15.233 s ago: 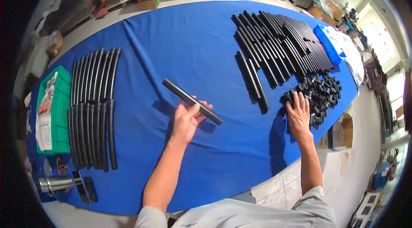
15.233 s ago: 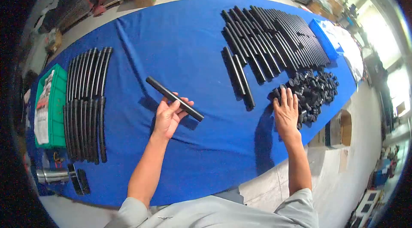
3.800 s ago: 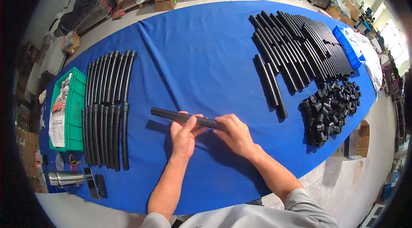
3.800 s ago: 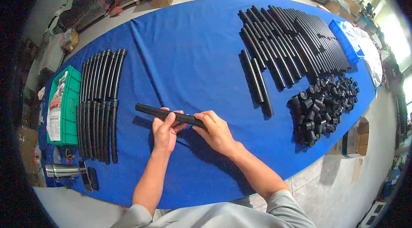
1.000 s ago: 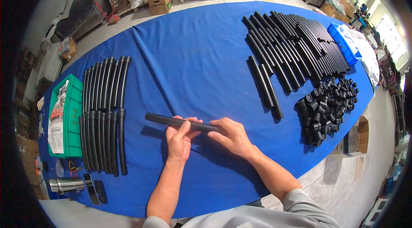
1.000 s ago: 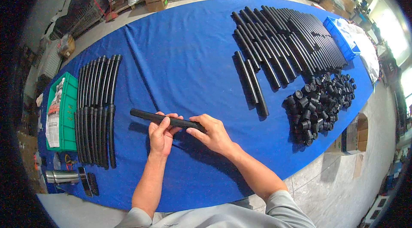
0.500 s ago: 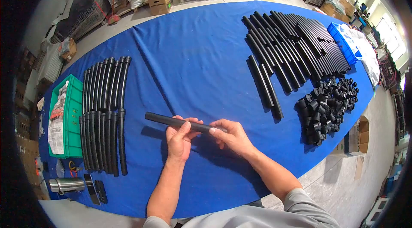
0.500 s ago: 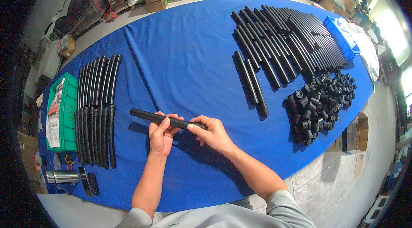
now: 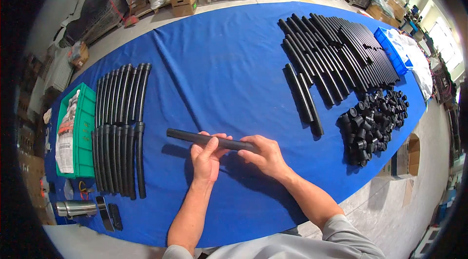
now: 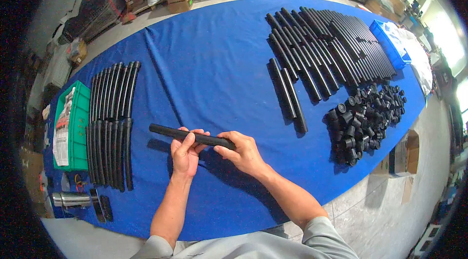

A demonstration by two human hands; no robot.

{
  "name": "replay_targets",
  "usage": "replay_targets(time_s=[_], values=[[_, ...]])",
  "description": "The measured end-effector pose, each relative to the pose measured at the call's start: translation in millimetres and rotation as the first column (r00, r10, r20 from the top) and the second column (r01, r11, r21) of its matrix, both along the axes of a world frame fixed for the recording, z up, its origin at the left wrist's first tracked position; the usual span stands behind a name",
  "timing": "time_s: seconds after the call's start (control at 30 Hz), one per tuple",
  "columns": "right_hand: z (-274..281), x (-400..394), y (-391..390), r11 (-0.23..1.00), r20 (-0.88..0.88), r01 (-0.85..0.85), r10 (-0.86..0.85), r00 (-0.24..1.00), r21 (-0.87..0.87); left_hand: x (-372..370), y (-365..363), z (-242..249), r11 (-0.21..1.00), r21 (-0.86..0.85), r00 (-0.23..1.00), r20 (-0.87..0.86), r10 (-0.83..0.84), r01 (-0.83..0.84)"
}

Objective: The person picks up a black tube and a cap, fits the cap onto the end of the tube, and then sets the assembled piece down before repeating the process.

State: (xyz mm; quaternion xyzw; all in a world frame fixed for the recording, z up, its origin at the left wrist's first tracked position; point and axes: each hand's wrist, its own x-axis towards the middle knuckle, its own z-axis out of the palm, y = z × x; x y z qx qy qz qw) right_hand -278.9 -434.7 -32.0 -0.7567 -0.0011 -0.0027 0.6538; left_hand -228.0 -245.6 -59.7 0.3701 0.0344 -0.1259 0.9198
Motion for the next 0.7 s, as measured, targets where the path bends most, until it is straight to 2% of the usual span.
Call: replay_targets(time_s=[0.1,0.2,0.3,0.4,0.47,0.5,0.6,0.63,0.7], values=[[-7,2,-5,0.994,0.074,-0.014,0.022,0.997,-0.108,0,-1,-1,1.000,0.006,1.000,0.022,-0.013,0.013],[-6,5,-6,0.956,0.375,0.081,0.033,0.927,-0.283,0,-2,2,1.000,0.001,1.000,0.011,-0.016,0.016],[-5,4,-1,0.951,0.437,0.126,0.010,0.899,-0.282,2,1,-1,1.000,0.005,0.999,-0.014,-0.029,0.029],[3,2,-5,0.945,0.248,0.040,0.044,0.968,-0.323,3,3,1,0.999,-0.020,0.999,-0.037,-0.034,0.033],[4,3,-7,0.996,-0.137,-0.034,0.045,0.990,0.080,3,3,1,0.998,-0.026,0.998,-0.021,-0.052,0.051],[5,3,-8,0.959,-0.316,-0.008,0.102,0.943,0.284,3,3,0,0.998,-0.014,0.998,-0.006,-0.055,0.055],[8,1,-10,0.998,-0.130,-0.049,0.054,0.990,0.038,3,3,-3,0.998,0.001,0.998,0.018,-0.061,0.061],[7,2,-9,0.993,0.065,-0.015,0.023,0.998,-0.113,4,4,-4,0.998,-0.007,0.998,0.011,-0.062,0.062],[1,5,-8,0.918,0.442,0.134,0.049,0.896,-0.373,4,5,-4,0.998,-0.024,0.998,0.002,-0.057,0.057]])
